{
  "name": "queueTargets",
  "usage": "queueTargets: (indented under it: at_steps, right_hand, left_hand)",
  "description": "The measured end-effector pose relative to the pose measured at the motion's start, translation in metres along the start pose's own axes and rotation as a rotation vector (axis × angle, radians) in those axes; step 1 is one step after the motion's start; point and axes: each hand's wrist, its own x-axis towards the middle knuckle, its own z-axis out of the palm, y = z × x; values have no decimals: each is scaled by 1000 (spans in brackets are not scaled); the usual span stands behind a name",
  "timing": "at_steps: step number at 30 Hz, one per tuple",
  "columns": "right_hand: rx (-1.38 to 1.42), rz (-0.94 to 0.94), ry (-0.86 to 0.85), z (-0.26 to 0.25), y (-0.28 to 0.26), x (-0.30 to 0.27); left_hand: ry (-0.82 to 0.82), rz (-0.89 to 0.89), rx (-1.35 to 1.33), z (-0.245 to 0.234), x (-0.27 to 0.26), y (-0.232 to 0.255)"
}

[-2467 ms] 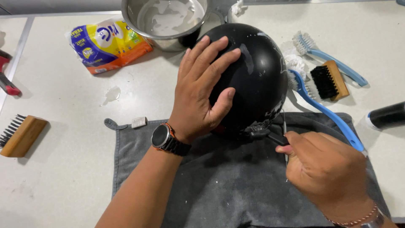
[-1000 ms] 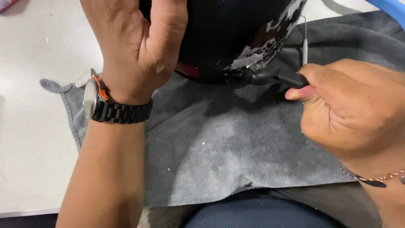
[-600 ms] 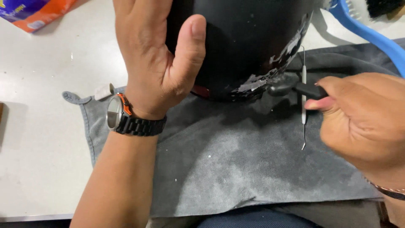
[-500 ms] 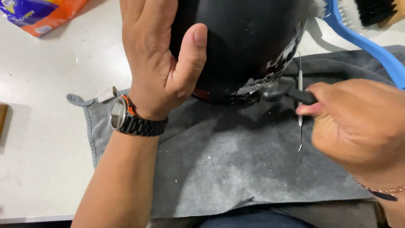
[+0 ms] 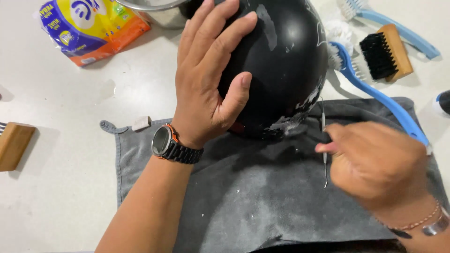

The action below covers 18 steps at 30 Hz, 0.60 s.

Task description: The person cleans a black helmet by scraping off residue with a metal tool and scrubbing the surface with a brush. They also use a cloth to wipe the helmet and a bowl of water to rinse the brush.

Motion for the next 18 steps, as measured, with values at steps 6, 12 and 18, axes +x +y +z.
queueTargets:
  at_steps: [6,12,18]
  right_hand:
    - [-31,-23,1,1,-5,1]
    - [-82,-51,13,-7,-6,8]
    - [-113,-29,-37,-8,-11,9]
  left_hand:
    - [-9,-33,11,1,-4,-2]
    - [-5,-53,14,0,-3,0]
    - [0,-60,5,-1,-2,1]
